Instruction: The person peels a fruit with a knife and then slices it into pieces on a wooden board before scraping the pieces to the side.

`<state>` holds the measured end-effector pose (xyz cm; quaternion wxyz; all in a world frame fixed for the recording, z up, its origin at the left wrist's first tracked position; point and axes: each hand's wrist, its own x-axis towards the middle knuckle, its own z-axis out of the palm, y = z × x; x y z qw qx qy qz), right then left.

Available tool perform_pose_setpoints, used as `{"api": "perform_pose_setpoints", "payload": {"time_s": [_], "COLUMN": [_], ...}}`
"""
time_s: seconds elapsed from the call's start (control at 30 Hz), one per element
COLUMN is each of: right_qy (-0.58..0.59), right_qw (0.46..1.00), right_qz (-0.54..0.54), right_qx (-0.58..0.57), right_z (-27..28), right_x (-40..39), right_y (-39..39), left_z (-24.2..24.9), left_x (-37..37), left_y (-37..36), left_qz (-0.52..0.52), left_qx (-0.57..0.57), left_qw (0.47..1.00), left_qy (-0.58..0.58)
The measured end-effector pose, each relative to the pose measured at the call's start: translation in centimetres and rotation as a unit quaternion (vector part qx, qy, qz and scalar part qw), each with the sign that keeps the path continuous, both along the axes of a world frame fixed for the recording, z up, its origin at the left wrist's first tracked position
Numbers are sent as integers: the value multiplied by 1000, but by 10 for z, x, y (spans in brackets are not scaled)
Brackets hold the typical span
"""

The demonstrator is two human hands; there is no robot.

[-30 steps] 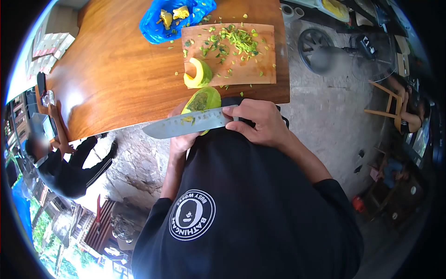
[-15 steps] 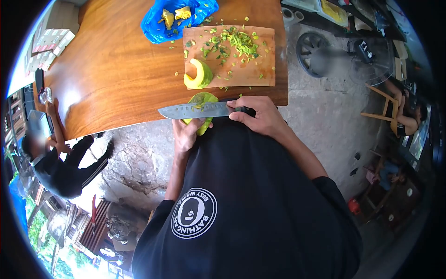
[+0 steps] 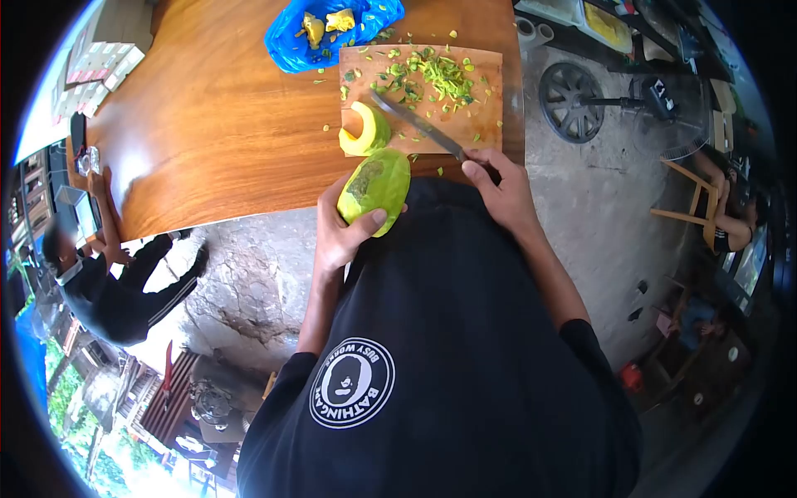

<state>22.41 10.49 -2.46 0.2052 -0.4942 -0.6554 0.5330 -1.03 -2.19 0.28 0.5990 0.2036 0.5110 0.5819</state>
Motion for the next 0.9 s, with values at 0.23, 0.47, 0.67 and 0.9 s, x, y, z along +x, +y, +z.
{"api": "perform_pose_setpoints", "payload": {"time_s": [0.23,0.47,0.67,0.9], "right_qy": [72,48,27,16], "right_qw": [960,945,954,968], "right_qz": [210,223,219,198], "right_qx": [168,233,204,154], "right_z": [50,55,59,60], "right_x": [-18,-31,-34,-31], "right_y": [-9,-7,-8,-9], "left_z": [-12,11,-7,-10], "left_x": [-9,0,5,14], "left_y": [3,17,13,10], "left_qz": [-70,-108,-70,-34], "left_qx": [42,16,-3,17], "left_qw": [986,984,980,990], "left_qy": [146,143,185,135]}}
